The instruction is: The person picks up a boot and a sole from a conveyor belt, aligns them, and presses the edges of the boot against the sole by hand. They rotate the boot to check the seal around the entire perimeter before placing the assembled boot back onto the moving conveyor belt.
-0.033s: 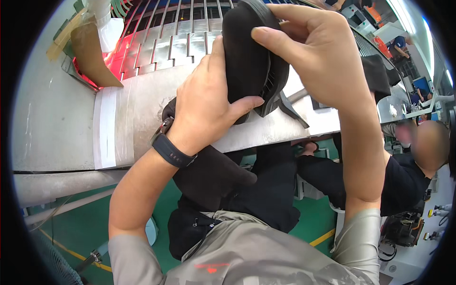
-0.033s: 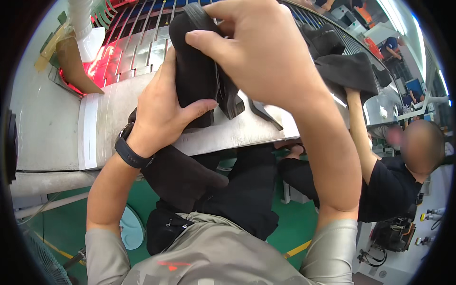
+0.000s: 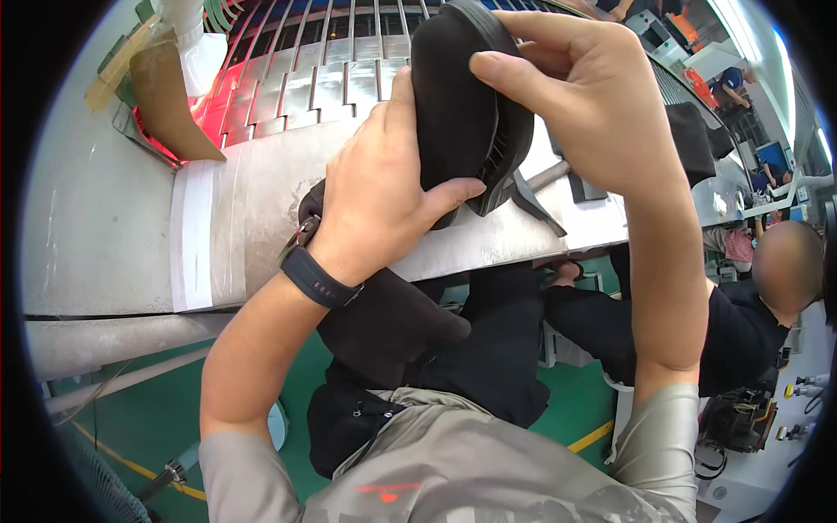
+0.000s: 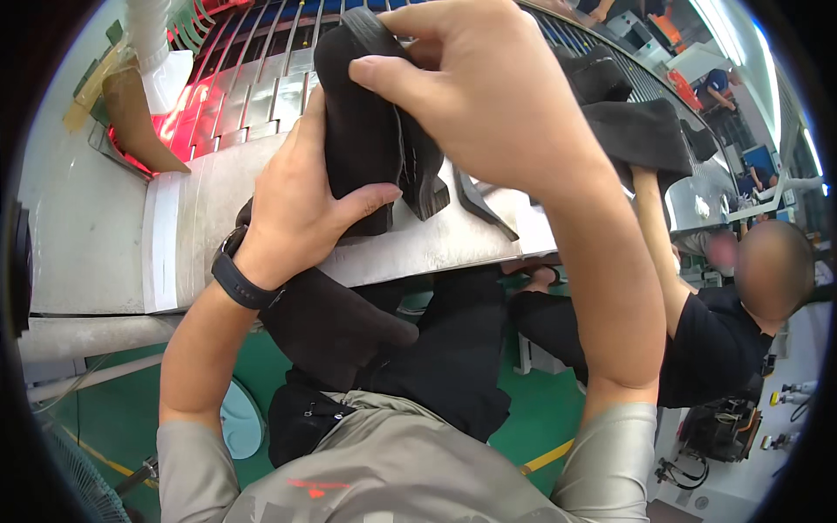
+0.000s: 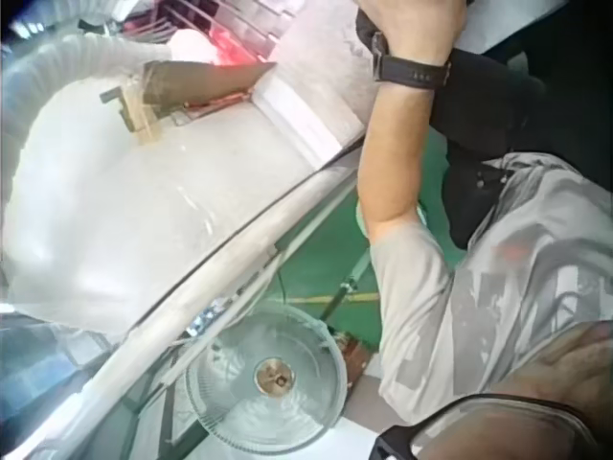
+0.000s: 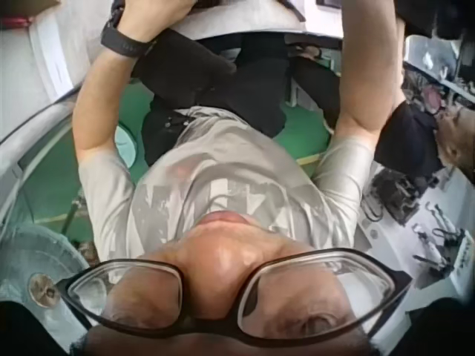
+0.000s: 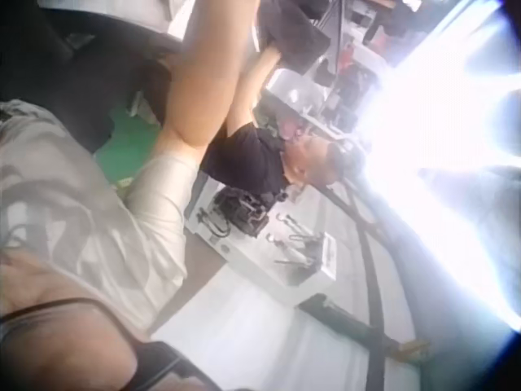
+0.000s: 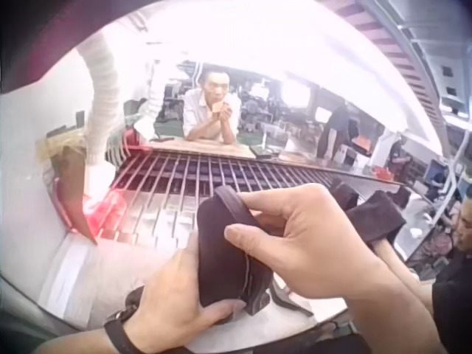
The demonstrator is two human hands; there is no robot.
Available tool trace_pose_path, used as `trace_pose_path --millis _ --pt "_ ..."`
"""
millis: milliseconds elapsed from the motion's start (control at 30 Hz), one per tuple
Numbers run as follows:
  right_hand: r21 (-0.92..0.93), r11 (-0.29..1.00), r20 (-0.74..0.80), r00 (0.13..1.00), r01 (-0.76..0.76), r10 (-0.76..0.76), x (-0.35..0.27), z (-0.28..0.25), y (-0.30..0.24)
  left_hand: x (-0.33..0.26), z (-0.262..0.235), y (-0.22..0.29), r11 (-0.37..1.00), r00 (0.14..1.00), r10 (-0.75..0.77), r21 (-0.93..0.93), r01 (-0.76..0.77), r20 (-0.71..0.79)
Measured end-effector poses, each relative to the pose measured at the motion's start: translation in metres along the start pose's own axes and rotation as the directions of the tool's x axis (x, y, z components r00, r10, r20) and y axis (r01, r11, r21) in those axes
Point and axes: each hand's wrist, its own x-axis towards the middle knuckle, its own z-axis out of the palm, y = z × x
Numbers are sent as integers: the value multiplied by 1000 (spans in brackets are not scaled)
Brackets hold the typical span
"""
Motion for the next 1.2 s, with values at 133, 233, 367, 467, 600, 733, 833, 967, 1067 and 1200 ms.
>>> trace_pose_path --millis 133,233,367,467,600,733,833,967,1067,1200 --pt "-47 999 -2 1000 -2 2 -3 7 -12 2 -4 2 996 995 -86 -17 87 52" --pt "-413 910 -179 976 37 -121 -1 17 3 0 -2 -4 998 997 -68 11 68 22" --pt "-650 759 -120 979 46 -162 1 19 4 4 2 -12 999 999 -31 7 31 6" --pt "-784 620 -133 981 -15 -145 3 38 -8 5 2 -19 999 999 -41 5 41 7" --pt "-898 434 -62 951 80 -303 8 50 14 14 -1 -29 988 994 -94 -116 99 54" --pt "-654 733 -167 910 186 -380 9 46 58 21 -7 -46 975 993 -53 -208 74 103" --pt "-507 853 -228 934 126 -274 -5 60 88 25 -10 -57 968 985 -88 -221 119 148" --pt "-307 946 -332 921 100 -205 -7 76 114 30 -13 -64 942 979 -70 -310 128 192" --pt "-380 923 -339 921 52 -191 -3 80 114 29 -11 -76 932 976 -77 -334 143 203" --pt "-324 946 -295 949 9 -110 0 74 102 32 -14 -78 896 968 -45 -419 149 247"
